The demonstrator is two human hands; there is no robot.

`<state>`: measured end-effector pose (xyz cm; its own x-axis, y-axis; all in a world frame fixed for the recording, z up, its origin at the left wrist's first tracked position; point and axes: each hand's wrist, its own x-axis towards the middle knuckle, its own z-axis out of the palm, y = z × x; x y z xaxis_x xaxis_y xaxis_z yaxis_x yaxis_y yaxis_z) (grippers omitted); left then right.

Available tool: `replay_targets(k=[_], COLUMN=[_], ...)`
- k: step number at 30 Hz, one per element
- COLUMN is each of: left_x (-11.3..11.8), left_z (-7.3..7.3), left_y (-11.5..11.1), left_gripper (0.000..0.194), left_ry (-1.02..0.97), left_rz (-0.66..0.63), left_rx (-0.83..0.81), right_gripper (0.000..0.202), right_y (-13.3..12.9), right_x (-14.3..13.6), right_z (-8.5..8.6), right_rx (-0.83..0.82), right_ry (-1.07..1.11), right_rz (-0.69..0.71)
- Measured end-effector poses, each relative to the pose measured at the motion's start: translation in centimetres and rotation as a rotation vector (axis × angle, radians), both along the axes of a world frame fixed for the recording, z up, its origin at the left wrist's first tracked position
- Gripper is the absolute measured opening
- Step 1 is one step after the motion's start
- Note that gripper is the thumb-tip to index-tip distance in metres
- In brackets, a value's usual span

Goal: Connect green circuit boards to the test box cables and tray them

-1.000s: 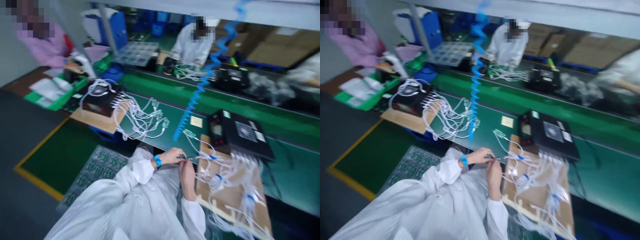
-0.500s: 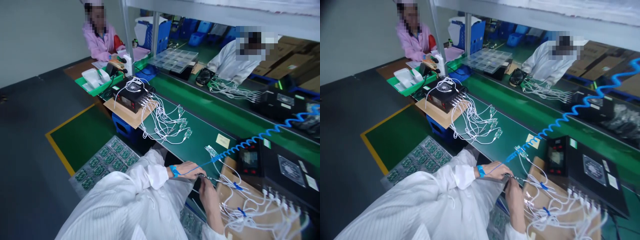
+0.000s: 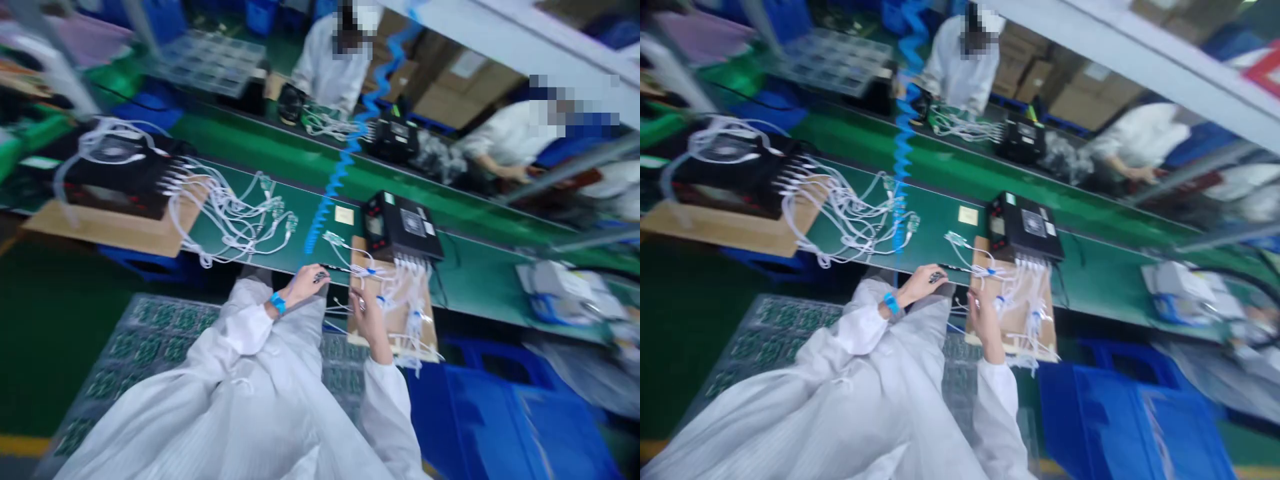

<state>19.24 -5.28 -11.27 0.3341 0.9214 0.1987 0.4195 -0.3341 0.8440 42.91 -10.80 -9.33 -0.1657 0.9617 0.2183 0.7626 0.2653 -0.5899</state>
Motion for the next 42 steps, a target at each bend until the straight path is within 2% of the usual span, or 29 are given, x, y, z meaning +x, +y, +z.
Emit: replay_targets(k=[3, 5, 9, 12, 17, 21, 26, 30, 33, 36, 40, 42], left_x=[1.3, 2.6, 5.0, 5.5, 5.1, 4.7, 4.8, 5.0, 4.7, 3.1, 0.0, -1.1], left_z=[-1.6, -2.4, -3.4, -3.8, -3.0, -1.4, -0.1, -0.1, 0.1, 0.4, 0.2, -0.1], left_y=[-1.1, -1.8, -2.2, -1.9, -1.2, -0.2, 1.2, 1.7, 1.5, 1.4, 2.2, 3.0], left_gripper=[0.019, 0.021, 0.025, 0.022, 0.02, 0.03, 0.031, 0.03, 0.029, 0.025, 0.022, 0.023], left_ry=[-0.013, 0.012, 0.104, 0.165, 0.219, 0.232, 0.216, 0.156, 0.13, 0.104, 0.151, 0.202], left_rz=[-0.244, -0.324, -0.326, -0.345, -0.4, -0.37, -0.223, -0.229, -0.26, -0.21, 0.036, 0.092], left_rx=[0.017, 0.02, -0.002, -0.009, 0.011, 0.039, 0.088, 0.117, 0.138, 0.165, 0.16, 0.132], right_gripper=[0.031, 0.026, 0.02, 0.016, 0.019, 0.022, 0.025, 0.029, 0.035, 0.03, 0.027, 0.028], right_y=[-0.6, -1.4, -3.0, -4.0, -5.0, -5.2, -5.0, -3.3, -1.2, 0.3, 0.9, 1.0], right_x=[1.9, 2.6, 2.5, 1.8, 1.3, 1.8, 1.7, -0.7, -2.8, -3.5, -2.9, -2.8], right_z=[1.0, 1.3, 1.0, 0.3, -0.4, -0.4, -0.1, -0.1, -0.8, -1.4, -1.9, -2.0], right_rx=[0.143, 0.177, 0.192, 0.171, 0.106, 0.054, 0.043, 0.117, 0.063, 0.018, 0.031, 0.008], right_ry=[-0.067, -0.129, -0.226, -0.275, -0.293, -0.283, -0.233, -0.132, -0.083, -0.047, 0.141, 0.241], right_rz=[-0.062, -0.081, -0.088, -0.061, -0.035, -0.035, -0.113, -0.221, -0.209, -0.207, -0.253, -0.257])
